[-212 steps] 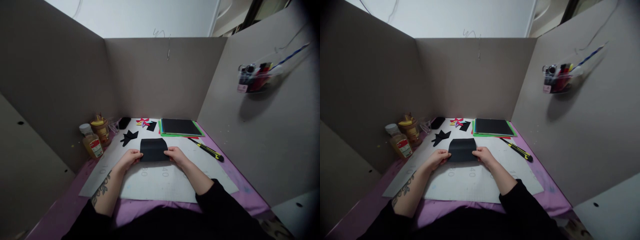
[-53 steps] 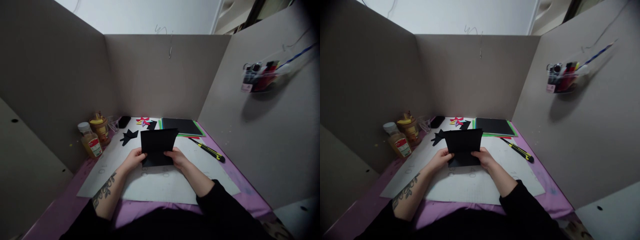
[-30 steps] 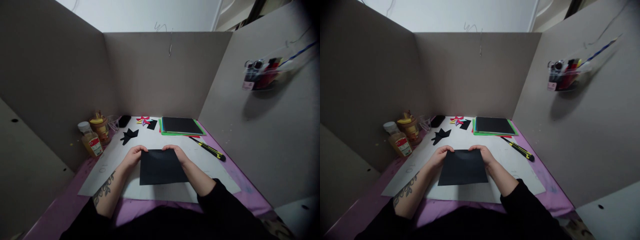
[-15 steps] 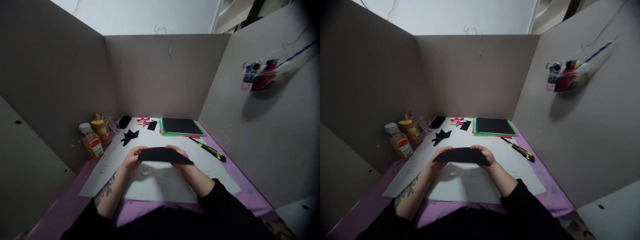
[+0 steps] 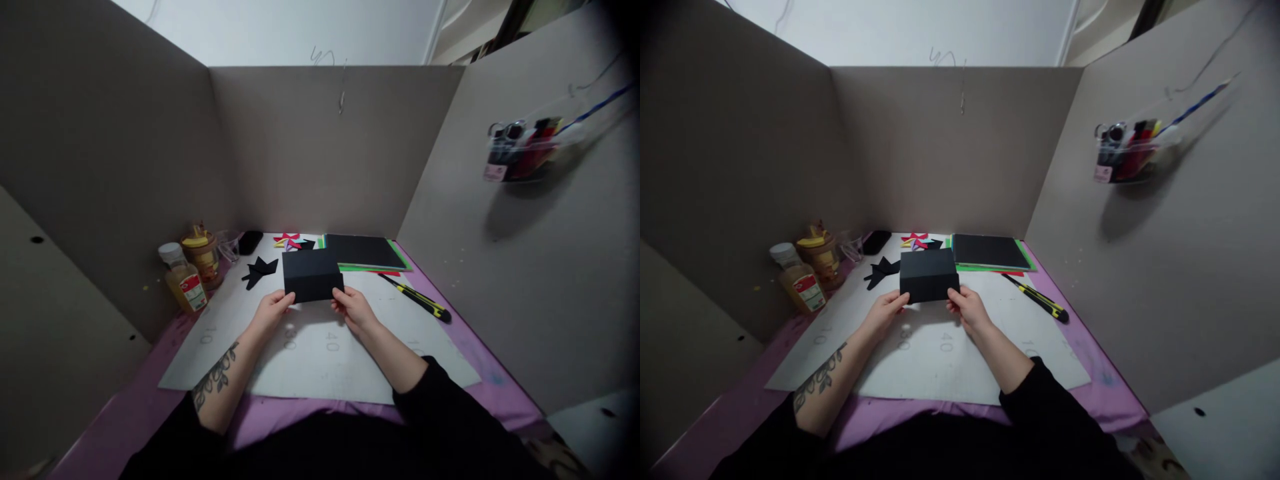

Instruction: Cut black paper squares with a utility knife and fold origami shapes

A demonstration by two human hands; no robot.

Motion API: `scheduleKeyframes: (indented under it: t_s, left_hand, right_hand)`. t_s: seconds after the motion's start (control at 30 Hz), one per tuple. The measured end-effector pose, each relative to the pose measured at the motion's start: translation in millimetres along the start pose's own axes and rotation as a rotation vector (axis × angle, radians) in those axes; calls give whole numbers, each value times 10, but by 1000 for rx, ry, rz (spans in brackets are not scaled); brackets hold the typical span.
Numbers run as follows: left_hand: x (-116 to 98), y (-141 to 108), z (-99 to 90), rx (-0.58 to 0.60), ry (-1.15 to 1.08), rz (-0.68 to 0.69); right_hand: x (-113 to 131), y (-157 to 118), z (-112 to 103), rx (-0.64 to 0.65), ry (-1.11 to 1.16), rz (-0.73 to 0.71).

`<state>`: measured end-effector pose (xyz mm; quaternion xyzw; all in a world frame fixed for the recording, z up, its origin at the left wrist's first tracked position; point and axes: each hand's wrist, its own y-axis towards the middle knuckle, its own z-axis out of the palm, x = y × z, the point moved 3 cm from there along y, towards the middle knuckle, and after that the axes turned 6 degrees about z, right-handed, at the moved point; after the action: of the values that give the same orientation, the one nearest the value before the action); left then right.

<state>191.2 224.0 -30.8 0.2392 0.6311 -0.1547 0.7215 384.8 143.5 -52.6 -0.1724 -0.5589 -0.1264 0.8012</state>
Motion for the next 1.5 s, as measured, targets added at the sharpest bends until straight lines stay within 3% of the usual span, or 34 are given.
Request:
scheduleKeyframes:
  t_s: [0.17, 0.4, 0.6, 0.73, 0.9, 1.17, 1.5]
  left_hand:
    - [28, -21, 86, 75, -293, -163]
    - [67, 12, 39, -33, -300, -68]
    - [169, 45, 14, -25, -170, 25]
    - [132, 31, 12, -21, -14, 95]
    - [68, 5, 60, 23, 95, 157]
    - [110, 5, 28, 44, 233, 248]
    - [40, -13, 43, 47, 359, 311]
  right_hand:
    - [-8, -29, 32, 38, -46, -5]
    - [-54, -57, 102, 107, -177, -12]
    - [-31, -56, 152, 59, -3, 31]
    - [-56, -40, 175, 44, 145, 130]
    - [-72, -7, 168, -16, 270, 153]
    - [-75, -4, 145, -19, 422, 268]
    - [-118, 48, 119, -110, 450, 226]
